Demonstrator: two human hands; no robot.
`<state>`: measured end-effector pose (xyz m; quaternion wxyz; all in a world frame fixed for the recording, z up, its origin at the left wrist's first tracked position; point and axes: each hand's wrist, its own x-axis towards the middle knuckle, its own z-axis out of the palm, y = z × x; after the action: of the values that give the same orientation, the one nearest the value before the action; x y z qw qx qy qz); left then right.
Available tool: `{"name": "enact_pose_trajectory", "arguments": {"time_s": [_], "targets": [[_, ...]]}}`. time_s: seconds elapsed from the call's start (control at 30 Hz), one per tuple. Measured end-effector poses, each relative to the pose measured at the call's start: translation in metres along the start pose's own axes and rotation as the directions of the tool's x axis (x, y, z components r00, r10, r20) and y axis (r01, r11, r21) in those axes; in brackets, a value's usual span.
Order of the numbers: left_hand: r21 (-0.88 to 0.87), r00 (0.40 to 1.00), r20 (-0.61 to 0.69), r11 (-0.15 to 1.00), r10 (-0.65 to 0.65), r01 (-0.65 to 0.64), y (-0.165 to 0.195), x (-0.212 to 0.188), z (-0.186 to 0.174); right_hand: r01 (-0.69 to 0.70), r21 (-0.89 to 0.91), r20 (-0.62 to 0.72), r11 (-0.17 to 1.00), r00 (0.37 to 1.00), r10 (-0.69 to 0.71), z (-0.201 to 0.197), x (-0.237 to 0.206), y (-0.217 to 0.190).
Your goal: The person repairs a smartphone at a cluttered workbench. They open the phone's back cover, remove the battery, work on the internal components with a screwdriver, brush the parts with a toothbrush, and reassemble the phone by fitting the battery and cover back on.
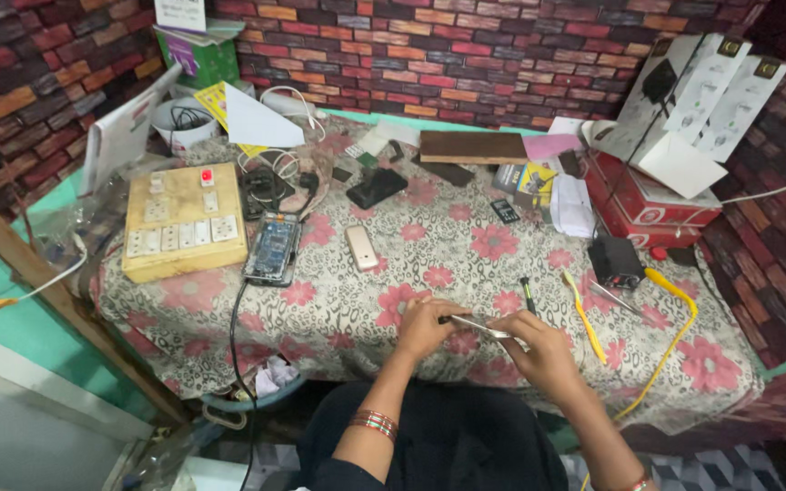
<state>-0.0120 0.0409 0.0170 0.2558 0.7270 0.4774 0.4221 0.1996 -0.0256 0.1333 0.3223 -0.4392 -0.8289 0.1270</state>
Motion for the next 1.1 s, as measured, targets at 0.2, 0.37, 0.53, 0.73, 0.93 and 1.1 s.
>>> {"name": "enact_pose_trajectory", "arguments": {"time_s": [0.2,0.37,0.53,0.73,0.93,1.1], "targets": [[0.005,1.0,0.027,1.0,-0.004,0.004,0.002,-0.001,-0.003,0.137,-0.099,0.006,0.986,0.991,-0.137,0.017,-0.01,0.01],[-0.017,0.999,-0.006,0.999,0.035,-0.035,-0.005,0.004,0.0,0.205,-0.143,-0.076,0.968,0.973,-0.217,0.036,-0.02,0.021],[-0.088,0.993,0.027,0.989,-0.118,0.12,-0.003,0.003,-0.006,0.063,-0.128,-0.185,0.99,0.979,-0.087,0.041,-0.038,0.06],[0.053,0.998,-0.053,0.998,-0.037,0.039,0.004,0.0,-0.01,-0.099,-0.09,-0.741,0.991,0.672,0.0,-0.029,-0.069,0.145],[0.052,0.994,-0.107,0.998,-0.018,0.023,0.003,-0.004,-0.002,-0.308,-0.003,-0.992,0.951,0.12,0.035,-0.127,-0.111,0.211],[0.071,0.989,-0.145,0.997,0.022,-0.011,0.006,-0.002,0.002,0.254,0.578,-0.815,0.775,0.129,0.565,-0.133,-0.111,0.228]]}}
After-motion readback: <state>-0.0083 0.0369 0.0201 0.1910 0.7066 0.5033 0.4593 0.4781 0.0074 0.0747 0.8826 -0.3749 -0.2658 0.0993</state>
